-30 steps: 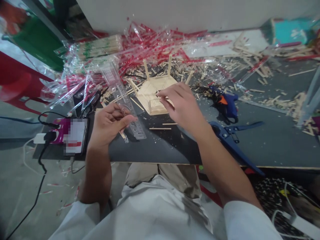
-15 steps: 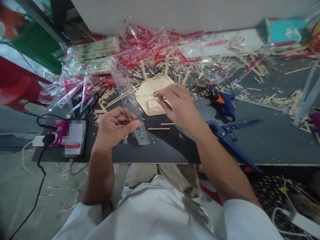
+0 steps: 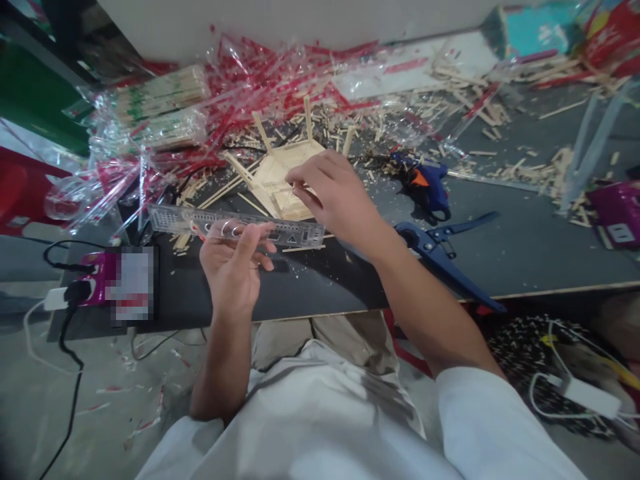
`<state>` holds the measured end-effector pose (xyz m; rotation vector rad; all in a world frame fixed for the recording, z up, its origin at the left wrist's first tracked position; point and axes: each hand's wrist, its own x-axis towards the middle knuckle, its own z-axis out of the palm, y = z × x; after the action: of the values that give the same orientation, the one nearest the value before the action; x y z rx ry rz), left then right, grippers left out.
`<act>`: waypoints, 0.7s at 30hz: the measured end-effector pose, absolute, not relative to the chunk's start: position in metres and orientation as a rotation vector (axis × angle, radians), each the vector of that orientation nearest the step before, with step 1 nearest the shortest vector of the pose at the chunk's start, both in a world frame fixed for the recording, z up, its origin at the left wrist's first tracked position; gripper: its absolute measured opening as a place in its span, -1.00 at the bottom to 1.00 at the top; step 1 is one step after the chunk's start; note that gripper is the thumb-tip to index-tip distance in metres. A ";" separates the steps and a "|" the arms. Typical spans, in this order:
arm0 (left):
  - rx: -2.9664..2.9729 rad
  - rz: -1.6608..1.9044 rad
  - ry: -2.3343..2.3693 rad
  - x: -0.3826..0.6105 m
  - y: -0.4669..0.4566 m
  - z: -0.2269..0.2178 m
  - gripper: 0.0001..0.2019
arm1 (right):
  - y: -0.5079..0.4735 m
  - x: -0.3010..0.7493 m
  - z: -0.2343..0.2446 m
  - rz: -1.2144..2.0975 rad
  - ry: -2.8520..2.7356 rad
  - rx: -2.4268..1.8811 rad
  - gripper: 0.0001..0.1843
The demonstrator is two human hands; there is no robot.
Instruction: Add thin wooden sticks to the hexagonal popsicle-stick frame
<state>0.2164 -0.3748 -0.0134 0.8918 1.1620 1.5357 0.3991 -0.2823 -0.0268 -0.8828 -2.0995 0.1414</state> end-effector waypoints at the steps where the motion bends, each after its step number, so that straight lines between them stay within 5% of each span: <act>1: 0.863 1.540 1.160 0.218 -0.376 -0.014 -0.54 | -0.282 0.399 -0.027 0.153 -2.093 -0.891 -0.83; 21: 0.735 1.521 1.170 0.207 -0.381 -0.022 -0.58 | -0.284 0.403 -0.022 0.194 -2.134 -0.982 -0.86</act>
<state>0.2068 -0.3811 -0.0220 0.7349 1.1698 1.5212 0.4032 -0.2844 -0.0219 -0.9819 -2.1337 0.1943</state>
